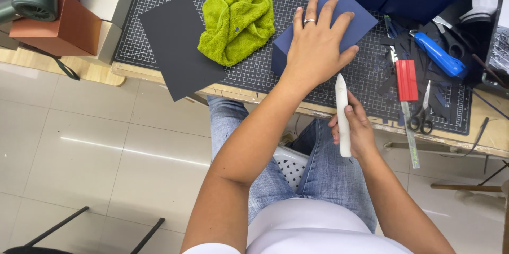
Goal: Assembling a decorative box by gluing paper to cardboard, smoothing surfaces, and trimming edges with scissors.
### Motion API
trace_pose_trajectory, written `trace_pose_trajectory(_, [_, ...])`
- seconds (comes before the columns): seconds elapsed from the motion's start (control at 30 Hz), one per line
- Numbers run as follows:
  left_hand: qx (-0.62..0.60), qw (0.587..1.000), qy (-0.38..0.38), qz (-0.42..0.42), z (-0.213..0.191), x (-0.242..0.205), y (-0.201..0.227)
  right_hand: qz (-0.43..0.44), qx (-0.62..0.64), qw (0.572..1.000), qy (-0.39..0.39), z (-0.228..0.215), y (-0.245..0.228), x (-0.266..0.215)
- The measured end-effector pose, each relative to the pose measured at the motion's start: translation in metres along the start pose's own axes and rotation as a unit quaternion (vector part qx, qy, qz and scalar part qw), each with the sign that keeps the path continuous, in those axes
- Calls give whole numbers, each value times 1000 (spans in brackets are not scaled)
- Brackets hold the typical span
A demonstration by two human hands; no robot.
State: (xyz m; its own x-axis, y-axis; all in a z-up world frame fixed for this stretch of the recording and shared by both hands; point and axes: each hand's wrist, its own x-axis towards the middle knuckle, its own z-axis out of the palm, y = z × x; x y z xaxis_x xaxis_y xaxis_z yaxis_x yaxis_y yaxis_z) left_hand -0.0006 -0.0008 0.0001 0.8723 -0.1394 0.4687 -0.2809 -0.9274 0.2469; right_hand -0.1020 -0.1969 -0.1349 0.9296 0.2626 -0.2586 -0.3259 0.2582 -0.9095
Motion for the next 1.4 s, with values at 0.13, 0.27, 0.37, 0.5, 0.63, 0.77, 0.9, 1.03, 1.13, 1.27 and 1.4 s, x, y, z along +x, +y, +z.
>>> trace_pose_trajectory(0.13, [2, 1000, 7, -1, -2, -1, 0, 6, 8, 1000, -7, -2, 0, 1])
trace_pose_trajectory(0.27, [5, 1000, 14, 1, -2, -2, -1, 8, 16, 1000, -7, -2, 0, 1])
trace_pose_trajectory(0.37, [4, 1000, 11, 3, -1, -3, -2, 8, 5, 1000, -6, -5, 3, 1])
trace_pose_trajectory(0.5, [-2, 1000, 5, 0, 1, -2, -2, 2, 19, 1000, -18, -5, 3, 0])
trace_pose_trajectory(0.63, [3, 1000, 0, 5, 2, 2, -5, 0, 23, 1000, -16, -7, 4, 3])
trace_pose_trajectory(0.77, [3, 999, -19, 33, 6, 3, -9, 60, 39, 997, 8, -17, 4, 7])
trace_pose_trajectory(0.9, [-32, 996, -47, 67, -2, 4, -16, 73, -32, 996, 34, -8, -20, 1])
trace_pose_trajectory(1.03, [-39, 995, -34, 86, -5, 3, -18, -6, -270, 963, 23, 4, -32, 3])
trace_pose_trajectory(1.13, [-46, 995, -11, 92, -7, 2, -16, -38, -443, 896, 16, 14, -34, 6])
trace_pose_trajectory(1.27, [-23, 993, 24, 117, -9, 1, -20, -75, -608, 790, 31, 32, -35, 13])
trace_pose_trajectory(1.4, [-44, 994, 1, 96, -11, 1, -16, -119, -646, 754, 8, 31, -15, 10])
